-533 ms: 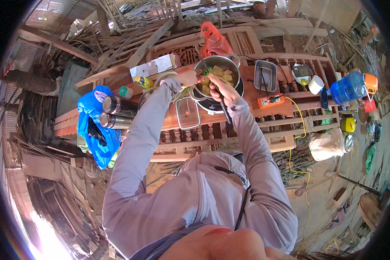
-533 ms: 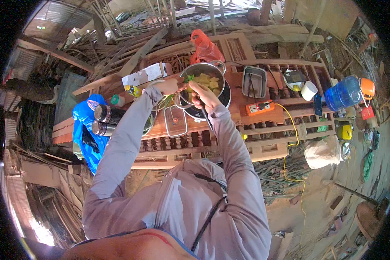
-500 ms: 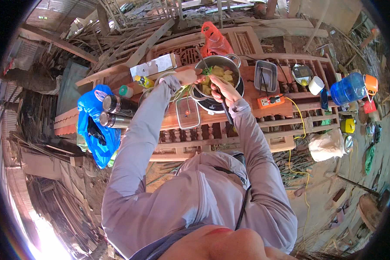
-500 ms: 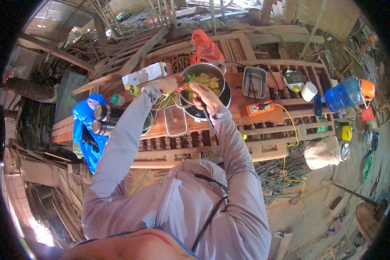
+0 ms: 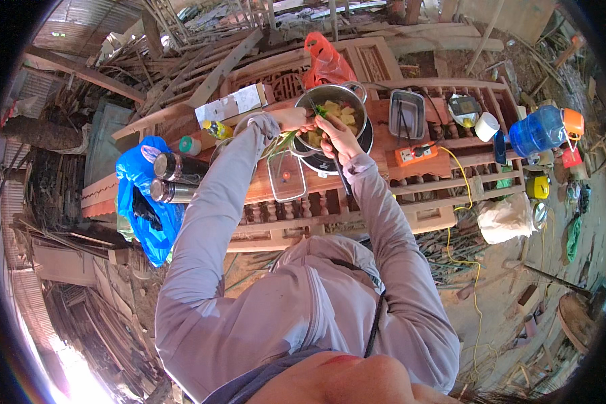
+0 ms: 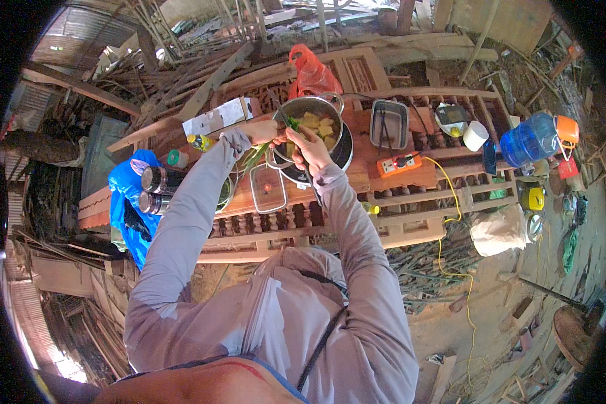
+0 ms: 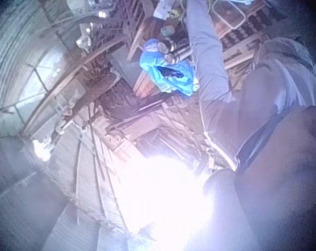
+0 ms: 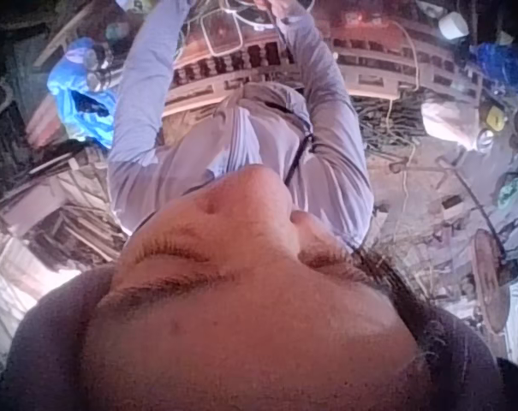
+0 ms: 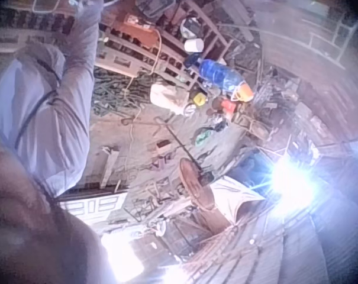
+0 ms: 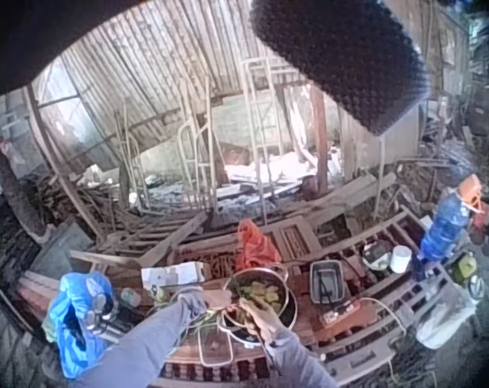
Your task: The person retrieves green onions and a packaged yellow block from a scooter storage compartment, then walks to a cooking station. They place the green onions on a table, open the package, and add the yellow block to a pot on a portable stove. The person stirs the pot and adds seasoning from a shaker.
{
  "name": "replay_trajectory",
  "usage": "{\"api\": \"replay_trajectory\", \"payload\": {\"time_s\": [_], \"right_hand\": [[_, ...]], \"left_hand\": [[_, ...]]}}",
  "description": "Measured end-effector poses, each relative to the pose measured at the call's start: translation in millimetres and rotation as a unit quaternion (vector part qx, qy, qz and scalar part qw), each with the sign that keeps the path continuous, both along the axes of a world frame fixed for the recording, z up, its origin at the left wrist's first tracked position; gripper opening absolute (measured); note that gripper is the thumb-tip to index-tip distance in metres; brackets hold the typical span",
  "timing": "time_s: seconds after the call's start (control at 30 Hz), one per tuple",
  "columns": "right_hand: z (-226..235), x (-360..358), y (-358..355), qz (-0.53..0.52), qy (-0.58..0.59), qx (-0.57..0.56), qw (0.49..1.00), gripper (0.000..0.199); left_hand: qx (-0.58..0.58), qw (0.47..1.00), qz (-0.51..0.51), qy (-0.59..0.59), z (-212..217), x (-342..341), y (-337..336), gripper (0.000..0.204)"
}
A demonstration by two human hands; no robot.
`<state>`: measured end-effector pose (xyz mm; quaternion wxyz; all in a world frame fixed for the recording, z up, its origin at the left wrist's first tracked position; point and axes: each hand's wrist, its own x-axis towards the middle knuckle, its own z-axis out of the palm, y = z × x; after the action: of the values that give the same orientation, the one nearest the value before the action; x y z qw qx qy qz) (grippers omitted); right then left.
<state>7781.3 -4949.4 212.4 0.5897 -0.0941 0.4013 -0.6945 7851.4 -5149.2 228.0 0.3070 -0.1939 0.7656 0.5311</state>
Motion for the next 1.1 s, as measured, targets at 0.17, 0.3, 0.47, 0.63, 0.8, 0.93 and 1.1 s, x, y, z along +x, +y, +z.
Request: {"api": "replay_trajectory", "payload": {"time_s": [0.17, 0.3, 0.47, 0.63, 0.8, 0.93, 1.1], "right_hand": [[-22.6, -16.9, -27.4, -0.052, -0.052, 0.049, 0.996, 0.032], [-14.4, -22.5, -12.3, 0.006, -0.054, 0.020, 0.998, 0.041], [0.1, -7.6, 11.0, 0.028, -0.029, -0.022, 0.999, 0.038], [0.0, -0.9, 15.4, 0.005, -0.032, -0.029, 0.999, 0.030], [3.9, 1.6, 12.9, -0.017, -0.010, -0.030, 0.999, 0.039], [0.8, 5.8, 3.7, -0.052, -0.017, -0.014, 0.998, 0.038], [-27.0, -11.2, -23.6, -0.060, -0.142, -0.009, 0.988, 0.034]], "left_hand": [[-0.106, 0.989, -0.040, 0.094, -10.7, 1.2, 11.4, 0.027], [-0.175, 0.978, 0.008, 0.110, -2.2, 0.8, 19.7, 0.036], [-0.335, 0.938, -0.029, 0.084, 18.7, 0.7, 32.3, 0.046], [-0.326, 0.936, -0.118, 0.061, 48.5, -3.3, 49.5, 0.040], [-0.325, 0.932, -0.150, 0.054, 48.0, -1.2, 46.1, 0.028], [-0.405, 0.895, -0.184, 0.032, 35.1, -5.1, 52.2, 0.029], [-0.523, 0.796, -0.174, 0.249, 5.2, 6.7, 63.7, 0.021]]}}
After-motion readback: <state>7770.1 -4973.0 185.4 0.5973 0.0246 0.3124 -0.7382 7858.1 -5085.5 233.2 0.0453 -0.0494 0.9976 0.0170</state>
